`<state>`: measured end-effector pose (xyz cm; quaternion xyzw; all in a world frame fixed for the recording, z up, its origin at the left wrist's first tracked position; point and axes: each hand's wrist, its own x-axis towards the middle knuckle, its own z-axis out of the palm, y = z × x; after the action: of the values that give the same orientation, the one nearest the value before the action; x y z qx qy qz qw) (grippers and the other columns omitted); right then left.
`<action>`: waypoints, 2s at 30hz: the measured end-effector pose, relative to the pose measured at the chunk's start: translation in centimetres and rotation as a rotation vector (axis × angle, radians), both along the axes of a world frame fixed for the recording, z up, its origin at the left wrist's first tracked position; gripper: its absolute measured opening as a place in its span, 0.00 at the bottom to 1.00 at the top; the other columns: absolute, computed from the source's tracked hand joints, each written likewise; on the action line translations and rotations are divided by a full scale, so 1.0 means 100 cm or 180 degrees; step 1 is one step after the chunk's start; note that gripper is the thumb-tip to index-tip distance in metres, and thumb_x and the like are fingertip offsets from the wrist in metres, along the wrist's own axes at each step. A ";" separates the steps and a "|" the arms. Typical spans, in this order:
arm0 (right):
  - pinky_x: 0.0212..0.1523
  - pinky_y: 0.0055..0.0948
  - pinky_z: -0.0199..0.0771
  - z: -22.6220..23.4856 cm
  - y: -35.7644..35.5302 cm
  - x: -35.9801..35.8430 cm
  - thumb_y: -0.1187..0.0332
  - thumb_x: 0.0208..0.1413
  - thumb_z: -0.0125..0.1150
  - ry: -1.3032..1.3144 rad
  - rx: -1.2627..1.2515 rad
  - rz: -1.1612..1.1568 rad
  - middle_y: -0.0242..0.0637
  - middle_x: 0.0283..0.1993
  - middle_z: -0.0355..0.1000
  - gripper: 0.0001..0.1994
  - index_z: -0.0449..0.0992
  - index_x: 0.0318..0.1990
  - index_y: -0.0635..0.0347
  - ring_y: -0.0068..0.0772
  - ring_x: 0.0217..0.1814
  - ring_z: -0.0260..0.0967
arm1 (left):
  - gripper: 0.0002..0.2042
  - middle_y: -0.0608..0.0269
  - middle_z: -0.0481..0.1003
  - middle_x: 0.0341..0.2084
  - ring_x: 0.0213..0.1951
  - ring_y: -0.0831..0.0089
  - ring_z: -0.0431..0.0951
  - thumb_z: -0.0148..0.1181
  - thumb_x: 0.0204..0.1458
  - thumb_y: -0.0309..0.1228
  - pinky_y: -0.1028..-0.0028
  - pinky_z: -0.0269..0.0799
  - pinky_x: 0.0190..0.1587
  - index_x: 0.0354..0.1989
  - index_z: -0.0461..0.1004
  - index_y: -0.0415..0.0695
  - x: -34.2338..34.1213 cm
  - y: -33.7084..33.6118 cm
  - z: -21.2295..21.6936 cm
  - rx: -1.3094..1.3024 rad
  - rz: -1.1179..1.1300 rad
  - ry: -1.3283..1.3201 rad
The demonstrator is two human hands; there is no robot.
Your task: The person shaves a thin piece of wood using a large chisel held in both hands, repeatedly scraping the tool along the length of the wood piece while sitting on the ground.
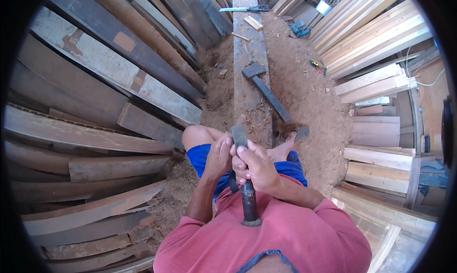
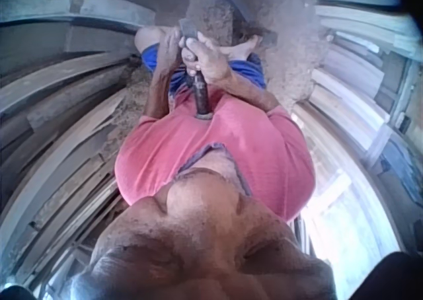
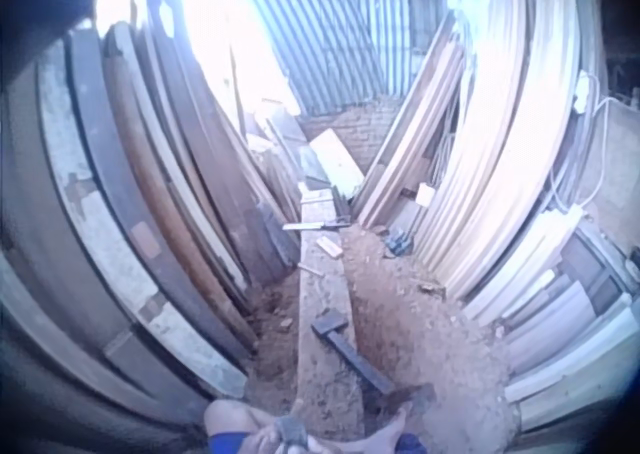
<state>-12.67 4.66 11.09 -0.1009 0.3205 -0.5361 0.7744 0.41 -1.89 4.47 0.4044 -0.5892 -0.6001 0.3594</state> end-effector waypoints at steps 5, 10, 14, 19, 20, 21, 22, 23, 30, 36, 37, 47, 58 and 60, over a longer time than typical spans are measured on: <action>0.16 0.21 0.61 0.034 0.025 -0.058 0.63 0.67 0.42 0.0467 -0.0870 -0.1093 0.26 0.20 0.56 0.08 0.64 0.43 0.57 0.16 0.14 0.51 | 0.20 0.71 0.61 0.15 0.19 0.80 0.61 0.36 0.66 0.38 0.72 0.58 0.22 0.25 0.68 0.41 0.040 0.061 -0.020 0.0105 -0.0862 -0.0127; 0.16 0.17 0.60 -0.003 -0.015 -0.073 0.65 0.63 0.50 0.1925 -0.0525 -0.0683 0.24 0.21 0.60 0.09 0.67 0.43 0.61 0.12 0.16 0.52 | 0.12 0.76 0.61 0.17 0.21 0.86 0.60 0.45 0.65 0.37 0.82 0.56 0.24 0.34 0.69 0.43 0.014 0.032 -0.025 0.0949 -0.0247 0.0561; 0.17 0.18 0.60 -0.020 -0.031 -0.062 0.65 0.61 0.57 0.2192 -0.0683 -0.0413 0.25 0.22 0.63 0.08 0.69 0.39 0.60 0.10 0.19 0.57 | 0.06 0.76 0.63 0.22 0.25 0.89 0.61 0.49 0.63 0.31 0.83 0.56 0.25 0.36 0.68 0.43 -0.012 0.011 -0.011 0.0374 -0.0215 0.0469; 0.21 0.17 0.59 -0.034 -0.034 -0.075 0.65 0.62 0.55 0.3080 -0.1103 -0.0316 0.26 0.25 0.65 0.08 0.70 0.36 0.60 0.09 0.26 0.60 | 0.16 0.74 0.62 0.18 0.20 0.85 0.57 0.42 0.66 0.43 0.83 0.52 0.22 0.36 0.69 0.43 -0.005 0.006 0.005 0.1359 -0.1218 0.0729; 0.21 0.17 0.59 -0.038 -0.033 -0.077 0.65 0.62 0.55 0.3075 -0.1082 -0.0311 0.26 0.25 0.65 0.08 0.70 0.36 0.60 0.09 0.26 0.60 | 0.16 0.74 0.62 0.18 0.20 0.85 0.57 0.42 0.66 0.43 0.83 0.52 0.22 0.36 0.69 0.43 -0.005 0.006 -0.001 0.1381 -0.1219 0.0727; 0.21 0.16 0.60 -0.040 -0.034 -0.077 0.65 0.63 0.53 0.3085 -0.1164 -0.0195 0.26 0.26 0.65 0.08 0.69 0.39 0.59 0.10 0.23 0.59 | 0.19 0.73 0.60 0.16 0.18 0.84 0.56 0.40 0.66 0.45 0.81 0.51 0.20 0.36 0.69 0.43 -0.004 0.006 -0.007 0.1652 -0.1284 0.0960; 0.20 0.16 0.61 -0.040 -0.035 -0.076 0.64 0.64 0.51 0.3093 -0.1247 -0.0078 0.25 0.26 0.65 0.07 0.68 0.42 0.58 0.11 0.21 0.58 | 0.21 0.72 0.59 0.14 0.16 0.83 0.54 0.38 0.66 0.48 0.80 0.49 0.19 0.36 0.69 0.43 -0.002 0.005 -0.012 0.1921 -0.1345 0.1196; 0.20 0.16 0.61 -0.039 -0.036 -0.074 0.64 0.64 0.51 0.3087 -0.1257 -0.0060 0.25 0.26 0.65 0.07 0.68 0.42 0.58 0.11 0.21 0.58 | 0.21 0.72 0.59 0.14 0.16 0.83 0.54 0.38 0.66 0.48 0.80 0.49 0.19 0.36 0.69 0.43 -0.002 0.007 -0.017 0.1917 -0.1326 0.1200; 0.22 0.22 0.70 -0.031 -0.035 -0.038 0.66 0.66 0.44 0.0760 -0.0191 -0.1096 0.32 0.30 0.70 0.10 0.65 0.49 0.59 0.16 0.20 0.63 | 0.18 0.72 0.59 0.13 0.13 0.81 0.54 0.39 0.66 0.45 0.79 0.49 0.17 0.31 0.66 0.45 -0.019 -0.010 -0.021 0.2268 -0.0325 0.1694; 0.20 0.24 0.67 -0.021 -0.018 0.003 0.65 0.66 0.44 -0.0095 0.0256 0.0115 0.26 0.25 0.63 0.07 0.65 0.44 0.57 0.15 0.18 0.57 | 0.15 0.74 0.64 0.20 0.24 0.86 0.62 0.40 0.66 0.43 0.80 0.60 0.25 0.31 0.66 0.47 -0.021 -0.040 -0.019 0.1179 0.0070 0.0727; 0.19 0.23 0.66 -0.018 -0.018 0.002 0.65 0.66 0.44 -0.0137 0.0200 0.0138 0.26 0.24 0.61 0.07 0.65 0.43 0.57 0.15 0.17 0.56 | 0.15 0.74 0.64 0.20 0.24 0.86 0.62 0.40 0.66 0.43 0.80 0.60 0.25 0.31 0.66 0.47 -0.020 -0.039 -0.015 0.1184 0.0069 0.0716; 0.17 0.21 0.62 0.000 -0.006 -0.006 0.63 0.66 0.43 0.0286 -0.0034 -0.0021 0.26 0.22 0.56 0.08 0.64 0.41 0.57 0.14 0.14 0.51 | 0.18 0.69 0.66 0.21 0.26 0.77 0.66 0.37 0.67 0.38 0.71 0.64 0.31 0.30 0.68 0.41 -0.005 -0.013 0.003 -0.0157 -0.0288 0.0065; 0.19 0.21 0.61 -0.013 -0.018 -0.034 0.64 0.66 0.46 -0.0004 0.0362 -0.0611 0.25 0.24 0.59 0.06 0.65 0.43 0.56 0.14 0.16 0.52 | 0.21 0.70 0.63 0.16 0.19 0.82 0.60 0.37 0.67 0.42 0.77 0.57 0.22 0.27 0.67 0.42 0.005 0.009 -0.027 0.0596 0.0090 -0.0093; 0.19 0.21 0.61 -0.008 -0.023 -0.024 0.65 0.66 0.45 -0.0144 0.0240 -0.0266 0.25 0.24 0.59 0.06 0.65 0.43 0.55 0.14 0.16 0.52 | 0.19 0.66 0.64 0.17 0.20 0.77 0.63 0.36 0.67 0.39 0.74 0.60 0.24 0.30 0.68 0.40 -0.009 -0.008 -0.021 0.0065 -0.0004 -0.0196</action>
<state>-15.02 2.32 10.30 -0.0460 0.3268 -0.5576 0.7616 -0.45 -2.72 2.34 0.4259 -0.5941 -0.5936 0.3365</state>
